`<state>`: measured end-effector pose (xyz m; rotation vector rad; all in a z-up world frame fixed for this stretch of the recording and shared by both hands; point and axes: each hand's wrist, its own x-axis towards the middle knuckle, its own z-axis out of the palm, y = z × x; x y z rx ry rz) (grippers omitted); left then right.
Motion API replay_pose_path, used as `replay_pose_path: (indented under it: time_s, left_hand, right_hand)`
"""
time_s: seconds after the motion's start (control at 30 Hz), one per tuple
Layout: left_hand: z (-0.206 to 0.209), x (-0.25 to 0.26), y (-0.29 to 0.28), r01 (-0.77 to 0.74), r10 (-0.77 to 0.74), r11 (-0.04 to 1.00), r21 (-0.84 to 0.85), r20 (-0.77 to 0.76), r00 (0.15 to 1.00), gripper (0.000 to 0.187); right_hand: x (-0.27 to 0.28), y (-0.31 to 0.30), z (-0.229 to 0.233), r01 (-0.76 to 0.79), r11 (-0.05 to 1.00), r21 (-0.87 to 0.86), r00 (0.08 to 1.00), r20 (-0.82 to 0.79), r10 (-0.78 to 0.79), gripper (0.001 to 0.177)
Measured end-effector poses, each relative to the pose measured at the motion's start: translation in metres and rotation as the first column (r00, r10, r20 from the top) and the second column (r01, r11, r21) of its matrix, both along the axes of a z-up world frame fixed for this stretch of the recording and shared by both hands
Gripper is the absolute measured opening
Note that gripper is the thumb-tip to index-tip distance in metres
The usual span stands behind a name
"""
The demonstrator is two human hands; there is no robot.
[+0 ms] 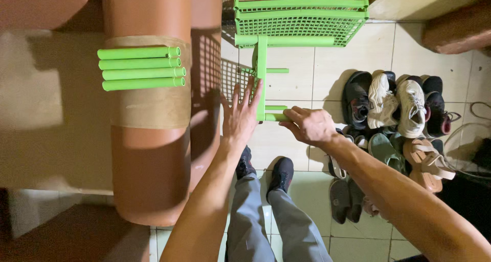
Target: The person assembles a green plastic shoe rack by inserting cylindrical rods into the grid panels. They repeatedly attach and detach the rods to align the panels, then place the assembled unit against a wall next to a large cylindrical container.
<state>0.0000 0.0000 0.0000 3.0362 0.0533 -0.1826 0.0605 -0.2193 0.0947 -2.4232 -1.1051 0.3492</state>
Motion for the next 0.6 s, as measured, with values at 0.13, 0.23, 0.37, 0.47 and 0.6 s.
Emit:
replay_pose_path:
  time_s: [0.13, 0.23, 0.37, 0.47, 0.6]
  left_hand:
    - [0.033, 0.001, 0.010, 0.005, -0.006, 0.986, -0.165, -0.004, 1.000, 0.112]
    - [0.044, 0.003, 0.009, 0.020, -0.018, 0.994, -0.111, 0.020, 1.000, 0.113]
    - [0.054, 0.003, 0.006, -0.004, -0.006, 0.981, -0.196, -0.051, 0.999, 0.128]
    - [0.054, 0.002, 0.003, -0.001, -0.004, 0.982, -0.191, -0.026, 1.000, 0.134]
    - [0.043, 0.002, 0.003, -0.012, 0.000, 0.984, -0.177, -0.070, 0.998, 0.132]
  right_hand:
    - [0.017, 0.008, 0.007, -0.033, 0.986, -0.161, 0.972, -0.234, -0.006, 0.037]
    - [0.021, 0.008, 0.007, -0.067, 0.991, -0.120, 0.970, -0.240, 0.037, 0.038]
    - [0.008, -0.006, 0.009, -0.042, 0.997, 0.068, 0.998, 0.041, 0.039, 0.040]
    - [-0.002, -0.010, 0.009, -0.016, 0.994, 0.106, 0.991, 0.132, 0.002, 0.033]
    - [0.007, -0.007, 0.011, -0.004, 1.000, -0.017, 0.998, -0.068, 0.003, 0.032]
